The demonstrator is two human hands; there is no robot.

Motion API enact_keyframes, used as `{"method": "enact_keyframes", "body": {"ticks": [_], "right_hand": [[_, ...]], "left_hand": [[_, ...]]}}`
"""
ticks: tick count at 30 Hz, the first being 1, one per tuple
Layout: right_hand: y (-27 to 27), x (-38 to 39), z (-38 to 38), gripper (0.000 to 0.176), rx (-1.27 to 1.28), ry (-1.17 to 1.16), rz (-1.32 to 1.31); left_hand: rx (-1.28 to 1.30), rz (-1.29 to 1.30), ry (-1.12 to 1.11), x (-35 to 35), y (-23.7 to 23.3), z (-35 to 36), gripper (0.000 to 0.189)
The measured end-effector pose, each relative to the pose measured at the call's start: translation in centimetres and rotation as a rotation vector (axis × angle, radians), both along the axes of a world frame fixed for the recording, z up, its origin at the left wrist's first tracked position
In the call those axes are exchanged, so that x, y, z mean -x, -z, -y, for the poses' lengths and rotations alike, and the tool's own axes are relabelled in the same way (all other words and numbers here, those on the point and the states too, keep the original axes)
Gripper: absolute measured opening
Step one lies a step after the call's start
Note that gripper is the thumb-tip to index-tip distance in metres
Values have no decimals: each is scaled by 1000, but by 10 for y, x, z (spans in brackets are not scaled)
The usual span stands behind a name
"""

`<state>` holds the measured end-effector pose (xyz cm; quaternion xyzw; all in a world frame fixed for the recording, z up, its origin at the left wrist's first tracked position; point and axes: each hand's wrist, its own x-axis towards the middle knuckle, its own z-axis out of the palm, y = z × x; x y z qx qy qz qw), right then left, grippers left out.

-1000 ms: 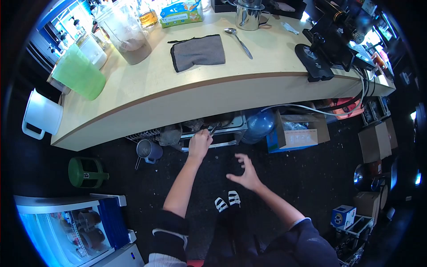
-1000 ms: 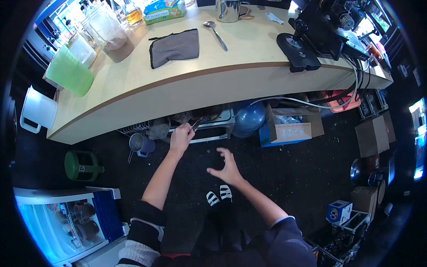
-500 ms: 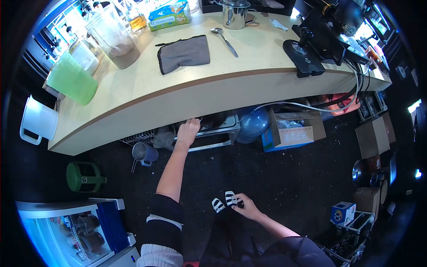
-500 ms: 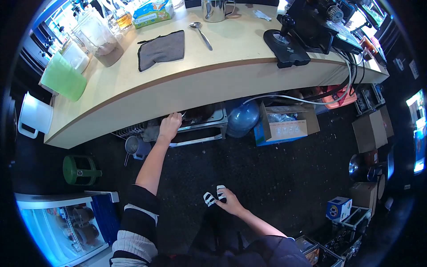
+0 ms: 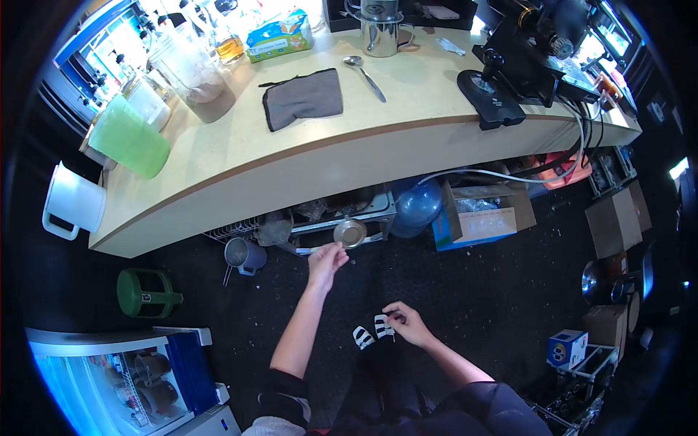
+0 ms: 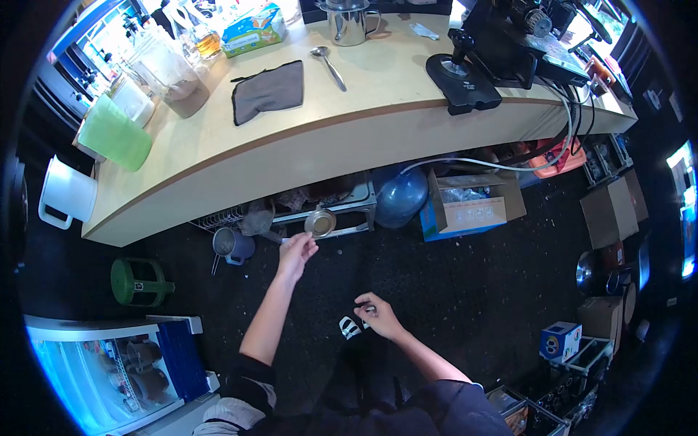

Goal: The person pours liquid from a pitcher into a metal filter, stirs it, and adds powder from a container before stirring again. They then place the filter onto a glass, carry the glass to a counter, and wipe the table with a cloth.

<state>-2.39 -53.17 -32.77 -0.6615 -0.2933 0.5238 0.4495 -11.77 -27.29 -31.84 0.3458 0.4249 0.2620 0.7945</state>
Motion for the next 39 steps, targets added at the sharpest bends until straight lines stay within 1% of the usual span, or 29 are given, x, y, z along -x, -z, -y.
{"method": "enact_keyframes", "body": {"ticks": [1, 3, 5, 7, 8, 10, 11, 12, 14, 15, 17, 21, 26, 29, 33, 35, 36, 39], "right_hand": [[-5, -2, -8, 26, -5, -6, 1], [-28, -5, -28, 28, -224, 108, -93], [-62, -10, -46, 42, -358, 108, -182], [-83, -10, -63, 51, -456, 168, -328], [-92, -9, -71, 51, -472, 159, -320], [-110, -8, -84, 62, -565, 175, -685], [-117, -7, -87, 62, -583, 161, -677], [-122, -6, -91, 69, -611, 109, -749], [-138, -3, -102, 82, -654, 7, -847], [-151, 0, -104, 82, -666, -12, -839], [-177, 7, -108, 87, -752, -10, -886], [-202, 3, -121, 93, -785, -104, -836], [-220, -13, -133, 93, -792, -114, -853], [-229, -32, -139, 93, -804, -106, -822], [-231, -67, -151, 96, -789, -88, -832], [-234, -91, -164, 94, -861, -144, -864], [-238, -103, -170, 98, -876, -149, -857], [-242, -137, -192, 99, -911, -123, -873]], "left_hand": [[49, 68, -20, 4, -12, 11, 14], [42, 123, 29, 12, -36, 32, 12], [33, 141, 68, 18, -62, 49, 10], [-17, 145, 63, 22, -90, 62, 11], [-33, 159, 62, 25, -104, 66, 11], [-37, 220, 81, 32, -128, 71, 10], [-38, 254, 86, 35, -138, 74, 10], [-60, 265, 83, 39, -147, 75, 10], [-11, 381, 103, 46, -164, 77, 12], [-31, 392, 98, 50, -172, 76, 12], [-84, 406, 147, 56, -186, 74, 13], [-160, 422, 161, 59, -213, 71, 13], [-218, 422, 157, 43, -237, 63, 13], [-208, 478, 171, 24, -241, 53, 13], [-246, 459, 252, -13, -246, 32, 14], [-246, 449, 266, -36, -254, 20, 14], [-242, 460, 268, -49, -258, 13, 14], [-249, 472, 290, -84, -268, -8, 15]]}}
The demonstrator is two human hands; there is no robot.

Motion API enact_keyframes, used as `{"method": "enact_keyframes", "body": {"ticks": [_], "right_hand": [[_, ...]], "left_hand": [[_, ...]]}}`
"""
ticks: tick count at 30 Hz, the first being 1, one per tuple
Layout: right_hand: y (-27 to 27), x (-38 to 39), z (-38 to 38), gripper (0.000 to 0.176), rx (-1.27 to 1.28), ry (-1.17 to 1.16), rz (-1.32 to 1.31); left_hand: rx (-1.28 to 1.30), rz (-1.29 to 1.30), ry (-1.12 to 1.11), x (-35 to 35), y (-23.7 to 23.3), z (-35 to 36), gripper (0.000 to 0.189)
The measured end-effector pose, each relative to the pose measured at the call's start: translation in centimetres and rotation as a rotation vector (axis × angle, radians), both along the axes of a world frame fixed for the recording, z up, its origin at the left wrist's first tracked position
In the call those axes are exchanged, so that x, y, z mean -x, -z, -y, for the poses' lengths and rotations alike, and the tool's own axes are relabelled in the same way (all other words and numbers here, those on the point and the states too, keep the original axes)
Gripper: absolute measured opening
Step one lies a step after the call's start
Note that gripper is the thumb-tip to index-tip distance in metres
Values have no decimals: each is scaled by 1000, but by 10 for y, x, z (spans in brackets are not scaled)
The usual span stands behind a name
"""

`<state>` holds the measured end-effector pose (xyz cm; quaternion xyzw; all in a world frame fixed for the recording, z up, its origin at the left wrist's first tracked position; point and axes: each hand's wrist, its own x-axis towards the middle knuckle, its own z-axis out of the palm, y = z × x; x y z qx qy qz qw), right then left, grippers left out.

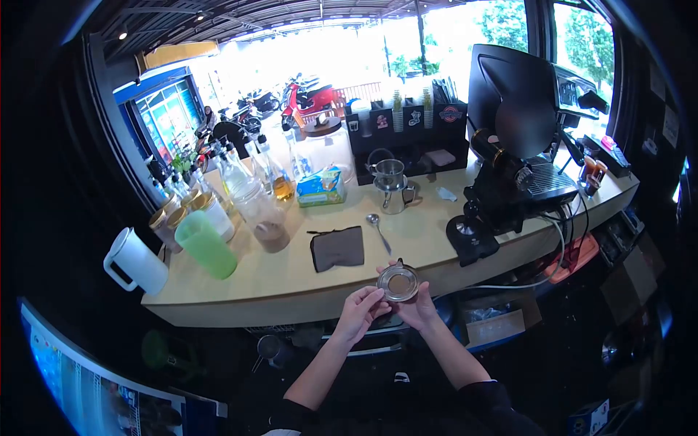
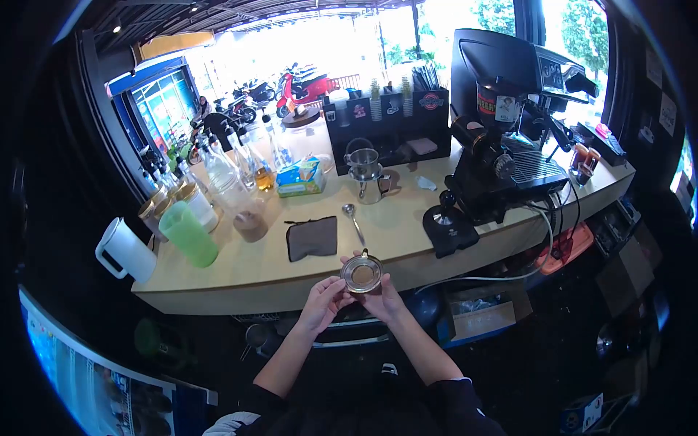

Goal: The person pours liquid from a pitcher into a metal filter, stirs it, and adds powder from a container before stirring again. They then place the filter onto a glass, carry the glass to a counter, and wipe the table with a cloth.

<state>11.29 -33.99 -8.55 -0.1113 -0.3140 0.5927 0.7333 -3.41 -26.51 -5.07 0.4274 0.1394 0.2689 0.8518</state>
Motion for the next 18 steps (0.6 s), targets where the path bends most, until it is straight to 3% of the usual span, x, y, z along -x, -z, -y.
{"method": "enact_keyframes", "body": {"ticks": [6, 8, 12, 13, 14, 17, 18], "right_hand": [[-24, -58, -40, 96, -46, -14, 51], [-35, -73, -55, 100, 2, 88, 110], [-67, -121, -83, 89, 5, 164, 312], [-77, -131, -92, 63, -39, 155, 194], [-89, -143, -102, 63, -43, 155, 197], [-128, -174, -136, 58, -2, 241, 391], [-140, -182, -147, 60, 62, 354, 626]], "left_hand": [[-42, 9, -20, -54, -23, -36, 19], [-68, 1, 5, -61, -25, -51, 24], [-104, -38, -26, -55, -24, -80, 28], [-106, -60, -69, -50, -22, -88, 28], [-109, -78, -112, -46, -21, -96, 27], [-116, -86, -149, -33, -24, -117, 25], [-113, -85, -164, -28, -21, -122, 25]]}}
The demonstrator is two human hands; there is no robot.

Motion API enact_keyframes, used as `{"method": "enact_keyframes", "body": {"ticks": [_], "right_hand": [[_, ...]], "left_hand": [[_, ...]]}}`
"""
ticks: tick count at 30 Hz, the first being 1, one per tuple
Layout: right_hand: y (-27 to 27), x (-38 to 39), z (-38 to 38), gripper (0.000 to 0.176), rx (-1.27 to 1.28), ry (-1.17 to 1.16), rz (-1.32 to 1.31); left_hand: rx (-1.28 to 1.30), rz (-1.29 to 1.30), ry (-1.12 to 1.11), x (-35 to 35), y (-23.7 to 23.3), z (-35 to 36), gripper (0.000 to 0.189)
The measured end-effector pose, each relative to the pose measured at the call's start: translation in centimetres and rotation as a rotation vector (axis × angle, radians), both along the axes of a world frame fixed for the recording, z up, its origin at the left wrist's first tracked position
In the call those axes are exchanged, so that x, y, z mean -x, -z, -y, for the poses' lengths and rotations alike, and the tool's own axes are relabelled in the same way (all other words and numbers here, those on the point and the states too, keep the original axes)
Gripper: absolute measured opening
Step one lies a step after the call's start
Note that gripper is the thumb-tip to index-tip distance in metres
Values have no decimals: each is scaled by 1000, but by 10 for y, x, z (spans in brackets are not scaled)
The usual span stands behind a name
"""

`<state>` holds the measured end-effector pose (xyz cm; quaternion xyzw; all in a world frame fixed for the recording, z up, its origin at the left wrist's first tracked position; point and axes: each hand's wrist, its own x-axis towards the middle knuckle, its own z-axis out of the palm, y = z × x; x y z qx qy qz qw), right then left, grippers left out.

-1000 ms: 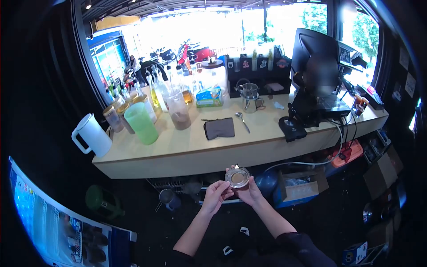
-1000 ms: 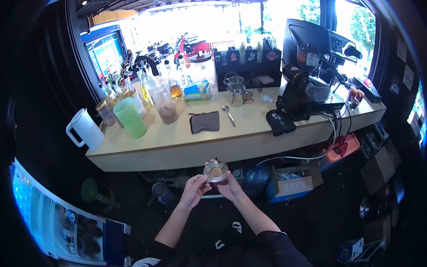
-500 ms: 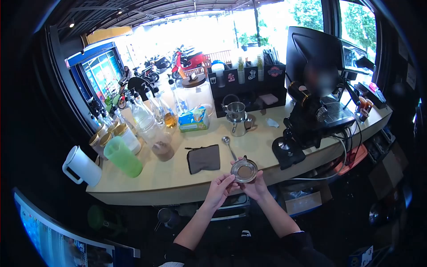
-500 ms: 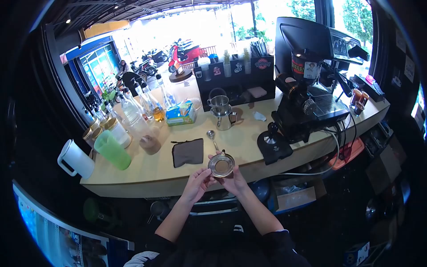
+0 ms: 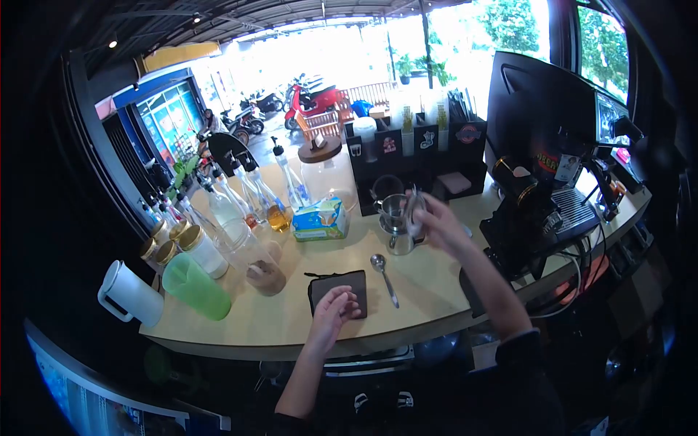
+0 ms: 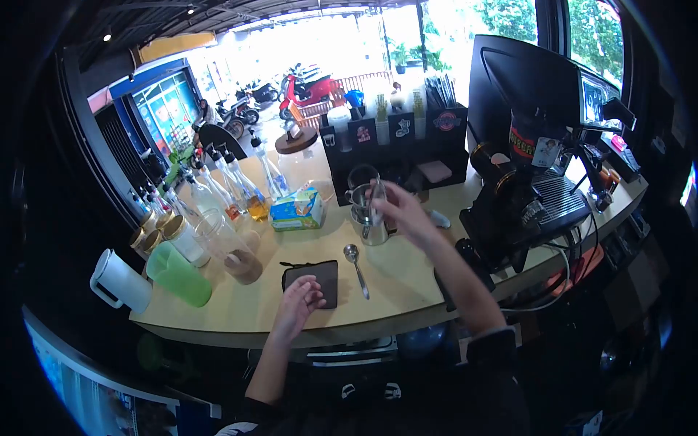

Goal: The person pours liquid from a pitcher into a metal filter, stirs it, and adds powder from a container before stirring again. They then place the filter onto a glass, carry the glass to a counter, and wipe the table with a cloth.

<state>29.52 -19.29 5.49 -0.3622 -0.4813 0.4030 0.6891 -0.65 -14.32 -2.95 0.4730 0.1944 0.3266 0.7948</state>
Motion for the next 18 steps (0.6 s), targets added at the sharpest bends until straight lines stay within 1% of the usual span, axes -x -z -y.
{"method": "enact_keyframes", "body": {"ticks": [1, 2, 4, 5, 7, 8, 10, 11, 12, 14, 18], "right_hand": [[-9, -6, -7, 62, 73, 126, 227], [-19, -9, -14, 62, 84, 132, 230], [-36, -11, -26, 75, 171, 195, 560], [-41, -15, -34, 75, 174, 199, 564], [-45, -23, -49, 86, 194, 353, 1029], [-48, -23, -54, 86, 201, 356, 1028], [-50, -21, -62, 91, 210, 330, 1288], [-55, -18, -64, 90, 322, 275, 1330], [-56, -18, -67, 90, 328, 279, 1328], [-54, -14, -70, 87, 476, 256, 1453], [-52, -8, -68, 89, 521, 295, 1497]], "left_hand": [[8, 12, -2, 2, 1, -6, 25], [18, 15, 6, 3, 2, -11, 25], [42, 60, 6, 7, 1, -18, 23], [31, 71, 32, 9, -2, -21, 23], [14, 84, 40, 14, -6, -27, 23], [-3, 90, 45, 16, -7, -30, 24], [-11, 86, 45, 21, -9, -34, 23], [-27, 87, 39, 23, -9, -36, 23], [-24, 87, 46, 25, -8, -38, 23], [-16, 102, 38, 29, -6, -41, 23], [-15, 105, 44, 35, -6, -43, 24]]}}
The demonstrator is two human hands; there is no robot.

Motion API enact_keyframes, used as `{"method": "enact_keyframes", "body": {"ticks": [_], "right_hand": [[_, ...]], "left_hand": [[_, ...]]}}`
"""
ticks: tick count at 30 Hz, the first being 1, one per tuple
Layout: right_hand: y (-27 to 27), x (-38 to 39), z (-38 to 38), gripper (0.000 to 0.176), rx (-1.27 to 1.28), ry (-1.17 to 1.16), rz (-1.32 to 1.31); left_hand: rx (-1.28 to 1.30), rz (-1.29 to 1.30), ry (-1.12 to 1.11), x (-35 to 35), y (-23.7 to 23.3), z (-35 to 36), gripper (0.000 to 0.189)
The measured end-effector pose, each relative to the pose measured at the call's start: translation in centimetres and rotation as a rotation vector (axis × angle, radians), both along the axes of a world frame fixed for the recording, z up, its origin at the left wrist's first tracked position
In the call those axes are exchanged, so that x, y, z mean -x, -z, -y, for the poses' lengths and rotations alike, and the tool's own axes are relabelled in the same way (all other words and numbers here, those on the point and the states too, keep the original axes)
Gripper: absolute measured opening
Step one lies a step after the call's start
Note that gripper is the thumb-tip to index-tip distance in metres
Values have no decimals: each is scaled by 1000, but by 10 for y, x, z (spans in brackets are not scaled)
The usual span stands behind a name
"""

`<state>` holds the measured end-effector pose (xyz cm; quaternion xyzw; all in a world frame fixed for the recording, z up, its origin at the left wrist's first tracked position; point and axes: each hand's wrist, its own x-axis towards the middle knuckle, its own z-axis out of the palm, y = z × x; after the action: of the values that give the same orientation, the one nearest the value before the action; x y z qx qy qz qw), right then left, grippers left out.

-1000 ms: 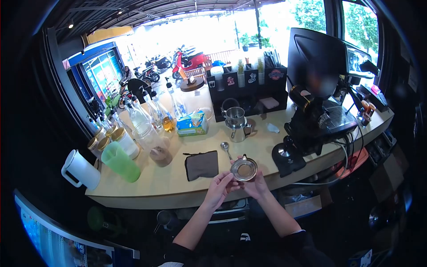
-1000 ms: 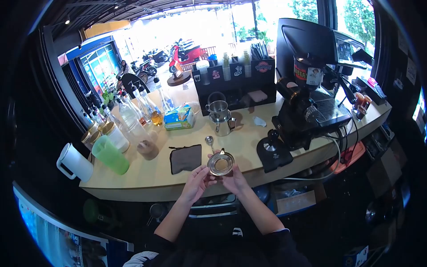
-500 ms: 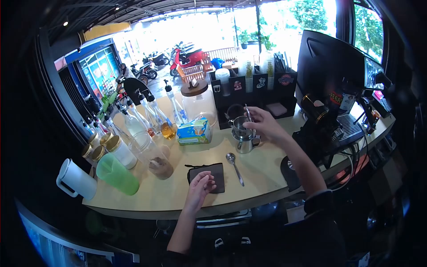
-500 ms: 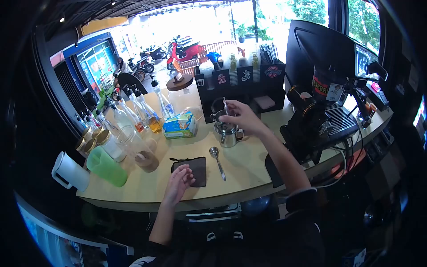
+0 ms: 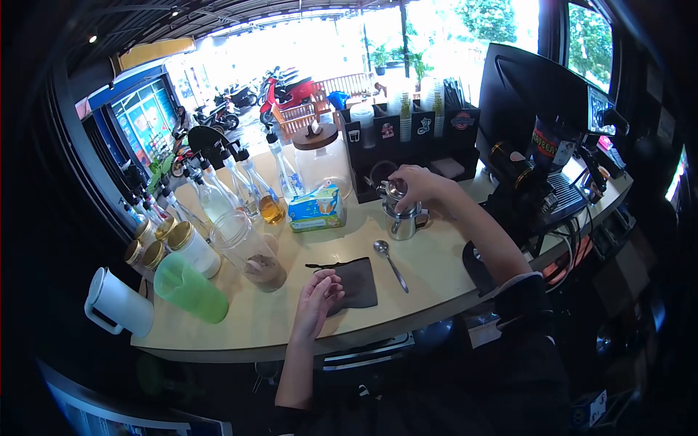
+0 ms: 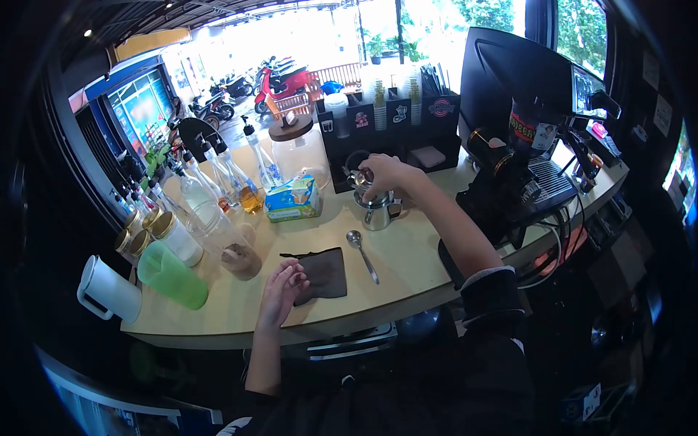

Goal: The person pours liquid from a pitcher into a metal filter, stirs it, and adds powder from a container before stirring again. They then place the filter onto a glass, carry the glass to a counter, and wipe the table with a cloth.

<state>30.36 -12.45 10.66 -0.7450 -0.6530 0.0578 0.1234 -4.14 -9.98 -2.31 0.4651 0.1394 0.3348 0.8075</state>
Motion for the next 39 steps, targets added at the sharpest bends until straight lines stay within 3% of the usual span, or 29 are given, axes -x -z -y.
{"method": "enact_keyframes", "body": {"ticks": [9, 15, 17, 18, 20, 21, 23, 24, 26, 27, 30, 32, 39], "right_hand": [[3, 3, -3, 91, 30, 35, 69], [21, -7, -6, 91, 6, 19, -48], [33, -2, 5, 75, -347, 15, 135], [33, -1, 11, 75, -348, 18, 133], [31, -3, 25, 52, -621, 44, -304], [45, -11, 30, 52, -621, 44, -300], [93, -30, 40, 36, -767, 285, -453], [113, -32, 43, 36, -764, 288, -450], [146, -32, 52, 28, -617, 392, -632], [149, -25, 56, 28, -619, 400, -632], [158, -14, 53, 20, -582, 412, -829], [165, -13, 50, 21, -594, 298, -1029], [163, -19, 72, 21, -717, 472, -833]], "left_hand": [[26, 15, 9, 1, 6, -4, 24], [38, 12, 23, 1, 10, -5, 23], [17, -2, 10, -1, 10, -7, 24], [16, -4, 12, -3, 12, -8, 24], [-273, -206, -143, -9, 17, -10, 30], [-273, -202, -142, -11, 19, -11, 30], [-891, -633, -268, -14, 23, -11, 50], [-888, -631, -265, -17, 26, -9, 50], [-1352, -977, -150, -25, 30, -1, 69], [-1358, -1137, 61, -31, 28, 0, 74], [-1421, -1185, 67, -40, 32, 0, 73], [-1424, -1212, 120, -43, 31, -1, 73], [-1417, -1223, 112, -44, 31, 0, 72]]}}
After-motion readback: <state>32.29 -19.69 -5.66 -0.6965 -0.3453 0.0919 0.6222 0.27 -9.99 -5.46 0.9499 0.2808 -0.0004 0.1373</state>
